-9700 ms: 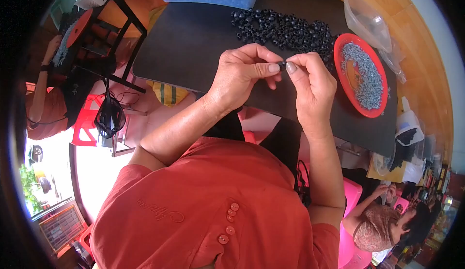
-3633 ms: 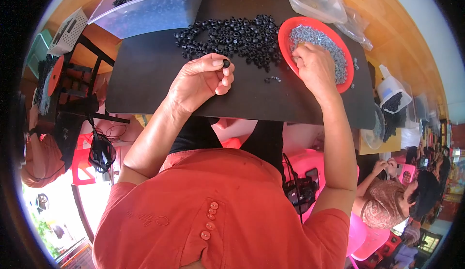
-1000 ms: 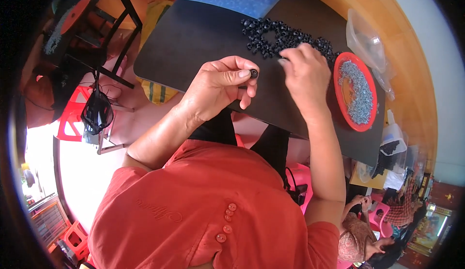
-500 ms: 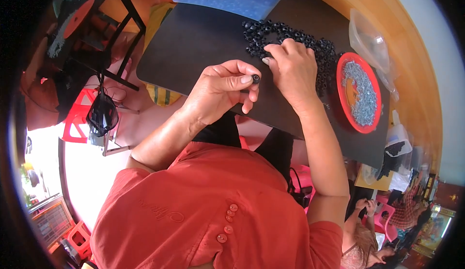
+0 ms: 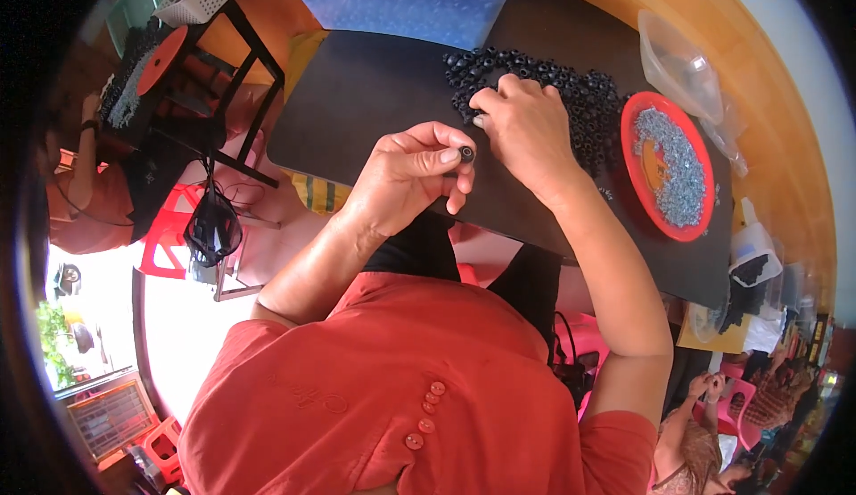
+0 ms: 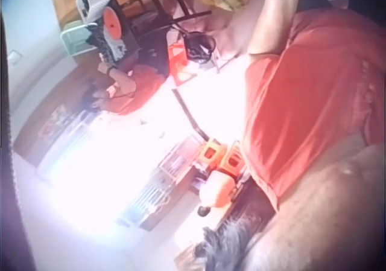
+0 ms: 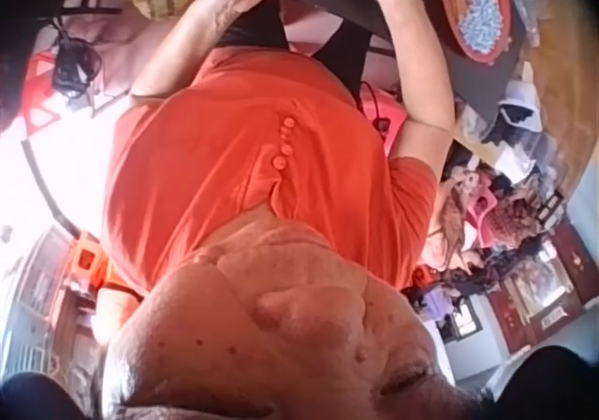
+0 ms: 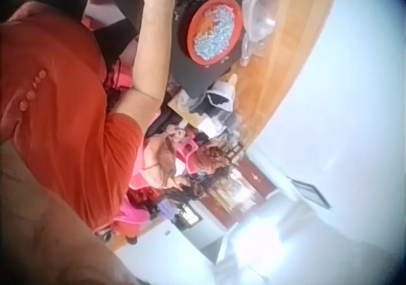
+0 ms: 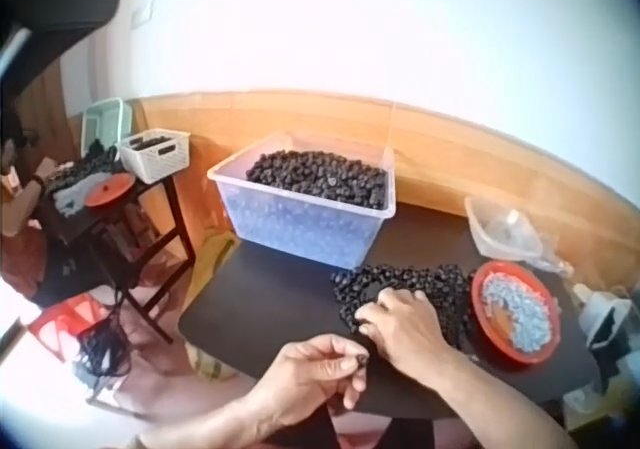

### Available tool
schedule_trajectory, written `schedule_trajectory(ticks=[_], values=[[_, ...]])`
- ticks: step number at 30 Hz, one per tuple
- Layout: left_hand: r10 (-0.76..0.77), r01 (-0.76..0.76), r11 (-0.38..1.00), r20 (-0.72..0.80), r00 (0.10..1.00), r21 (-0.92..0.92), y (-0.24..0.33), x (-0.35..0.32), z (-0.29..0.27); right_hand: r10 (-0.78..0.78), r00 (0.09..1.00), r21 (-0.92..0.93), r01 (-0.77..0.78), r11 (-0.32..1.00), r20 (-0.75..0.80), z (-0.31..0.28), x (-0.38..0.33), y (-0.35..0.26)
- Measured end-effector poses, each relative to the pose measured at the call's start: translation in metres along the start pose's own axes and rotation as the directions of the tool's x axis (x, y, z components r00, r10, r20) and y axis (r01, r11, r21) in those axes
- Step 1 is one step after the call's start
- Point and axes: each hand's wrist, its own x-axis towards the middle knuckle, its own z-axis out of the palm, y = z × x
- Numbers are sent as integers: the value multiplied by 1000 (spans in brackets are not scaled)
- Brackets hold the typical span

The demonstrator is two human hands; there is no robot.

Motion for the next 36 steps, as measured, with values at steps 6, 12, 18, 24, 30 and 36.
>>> schedule_trajectory(ticks=[6, 12, 18, 24, 30, 36], values=[[6, -7, 1000, 2, 1000, 22, 0, 0, 2, -6, 996, -67, -1, 998, -91, 7, -6, 1], [9, -8, 999, -20, 1000, 35, 0, 2, 4, -12, 998, -119, 4, 993, -66, 1, -13, 5], [32, -29, 998, -44, 999, 62, -5, 3, 5, 4, 997, -23, -5, 1000, -71, -14, -18, 4], [64, -51, 991, -105, 992, 122, -3, 1, 12, 129, 991, 486, -103, 868, -19, -51, -29, -25], [103, -89, 981, -75, 992, 174, -9, 0, 11, 203, 979, 684, -135, 717, -20, -45, -36, -36], [123, -106, 976, -77, 989, 193, -11, -3, 11, 253, 964, 738, -113, 665, -80, -35, -42, -40]])
